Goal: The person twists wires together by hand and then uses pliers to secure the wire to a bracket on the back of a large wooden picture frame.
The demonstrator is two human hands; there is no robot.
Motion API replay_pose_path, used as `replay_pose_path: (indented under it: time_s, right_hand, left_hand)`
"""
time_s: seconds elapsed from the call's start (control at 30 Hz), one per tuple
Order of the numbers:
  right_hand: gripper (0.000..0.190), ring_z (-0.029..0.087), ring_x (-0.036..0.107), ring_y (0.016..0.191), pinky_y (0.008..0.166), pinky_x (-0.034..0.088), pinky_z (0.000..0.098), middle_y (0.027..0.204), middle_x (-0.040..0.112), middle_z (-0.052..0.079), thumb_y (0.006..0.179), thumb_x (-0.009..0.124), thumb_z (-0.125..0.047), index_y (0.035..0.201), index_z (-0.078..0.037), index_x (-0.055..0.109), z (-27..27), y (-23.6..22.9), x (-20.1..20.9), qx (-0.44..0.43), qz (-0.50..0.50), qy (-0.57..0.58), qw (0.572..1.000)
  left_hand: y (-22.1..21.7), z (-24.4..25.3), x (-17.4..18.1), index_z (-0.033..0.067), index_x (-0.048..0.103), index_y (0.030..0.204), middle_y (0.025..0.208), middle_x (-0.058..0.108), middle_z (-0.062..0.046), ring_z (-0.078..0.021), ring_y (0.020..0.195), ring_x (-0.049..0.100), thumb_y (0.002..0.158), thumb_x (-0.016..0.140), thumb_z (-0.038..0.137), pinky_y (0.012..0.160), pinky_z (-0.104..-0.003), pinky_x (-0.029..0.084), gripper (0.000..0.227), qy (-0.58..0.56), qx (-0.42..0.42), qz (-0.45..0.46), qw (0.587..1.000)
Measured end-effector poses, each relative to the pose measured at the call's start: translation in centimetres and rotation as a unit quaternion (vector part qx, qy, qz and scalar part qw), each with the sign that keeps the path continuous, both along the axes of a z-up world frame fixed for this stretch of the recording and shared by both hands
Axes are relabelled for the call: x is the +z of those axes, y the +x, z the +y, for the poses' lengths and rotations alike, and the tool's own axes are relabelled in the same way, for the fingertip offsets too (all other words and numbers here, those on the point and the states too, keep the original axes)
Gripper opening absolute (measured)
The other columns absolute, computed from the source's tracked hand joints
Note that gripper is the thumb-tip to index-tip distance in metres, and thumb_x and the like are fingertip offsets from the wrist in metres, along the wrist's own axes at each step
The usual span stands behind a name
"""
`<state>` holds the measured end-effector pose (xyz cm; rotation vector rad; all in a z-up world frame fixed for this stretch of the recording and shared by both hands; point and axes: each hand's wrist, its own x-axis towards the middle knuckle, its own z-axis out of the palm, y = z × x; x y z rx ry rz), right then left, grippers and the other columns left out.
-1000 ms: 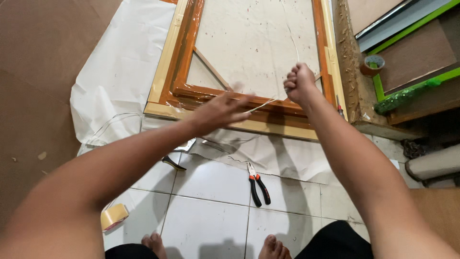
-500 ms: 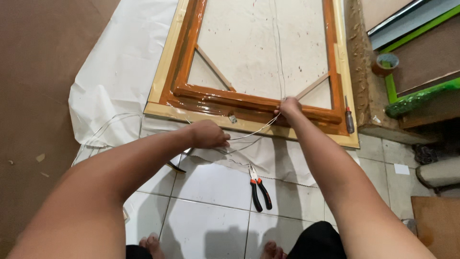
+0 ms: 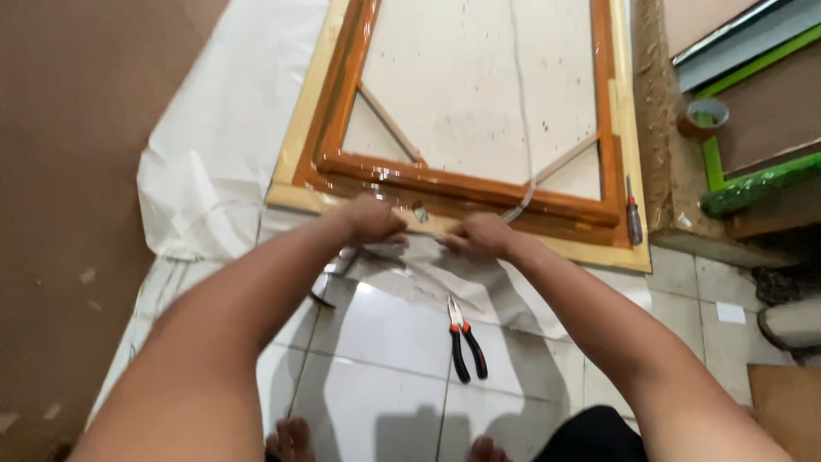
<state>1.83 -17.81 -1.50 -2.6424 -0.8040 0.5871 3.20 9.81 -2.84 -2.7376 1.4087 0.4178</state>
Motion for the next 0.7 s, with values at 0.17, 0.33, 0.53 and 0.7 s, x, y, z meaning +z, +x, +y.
replay_pose_path:
  time_s: [0.17,0.33,0.53,0.7]
  right_hand:
    - [0.056,0.031,0.082,0.107,0.092,0.063,0.0456,0.093,0.083,0.003,0.105,0.047,-0.073,0.086,-0.028,0.074,-2.9,-0.9,0.0,0.015,0.008,-0.156,0.988]
    - [0.072,0.034,0.082,0.112,0.096,0.063,0.0471,0.097,0.086,0.006,0.103,0.036,-0.083,0.09,-0.03,0.082,-3.1,-0.4,0.6,-0.045,0.033,-0.214,0.975]
    - [0.073,0.041,0.08,0.12,0.102,0.062,0.051,0.11,0.087,0.014,0.108,0.031,-0.078,0.105,-0.032,0.087,-2.4,-0.8,-0.7,-0.091,0.039,-0.233,0.967]
    - [0.044,0.043,0.077,0.126,0.112,0.057,0.0578,0.128,0.085,0.008,0.112,0.043,-0.064,0.136,-0.045,0.074,-2.3,-0.2,0.2,-0.12,0.06,-0.118,0.984]
  left_hand:
    - [-1.2,-2.0,-2.3,0.02,0.075,0.117,0.109,0.083,-0.018,-0.0435,0.111,0.08,0.113,0.042,0.056,0.097,-0.06,0.064,0.049,-0.057,0.058,0.109,0.991]
    - [-0.6,-4.5,-4.1,0.0204,0.081,0.102,0.097,0.085,-0.012,-0.0344,0.102,0.084,0.11,0.038,0.06,0.092,-0.049,0.067,0.059,-0.01,0.074,0.01,0.997]
    - [1.3,-5.4,-5.5,0.0146,0.082,0.1,0.1,0.087,-0.015,-0.0374,0.103,0.085,0.106,0.035,0.067,0.089,-0.054,0.066,0.071,-0.02,0.122,0.011,0.992]
    - [2.8,-5.4,-5.7,0.022,0.085,0.098,0.096,0.087,-0.009,-0.0338,0.099,0.085,0.108,0.033,0.067,0.089,-0.053,0.064,0.069,-0.032,0.07,-0.028,0.997]
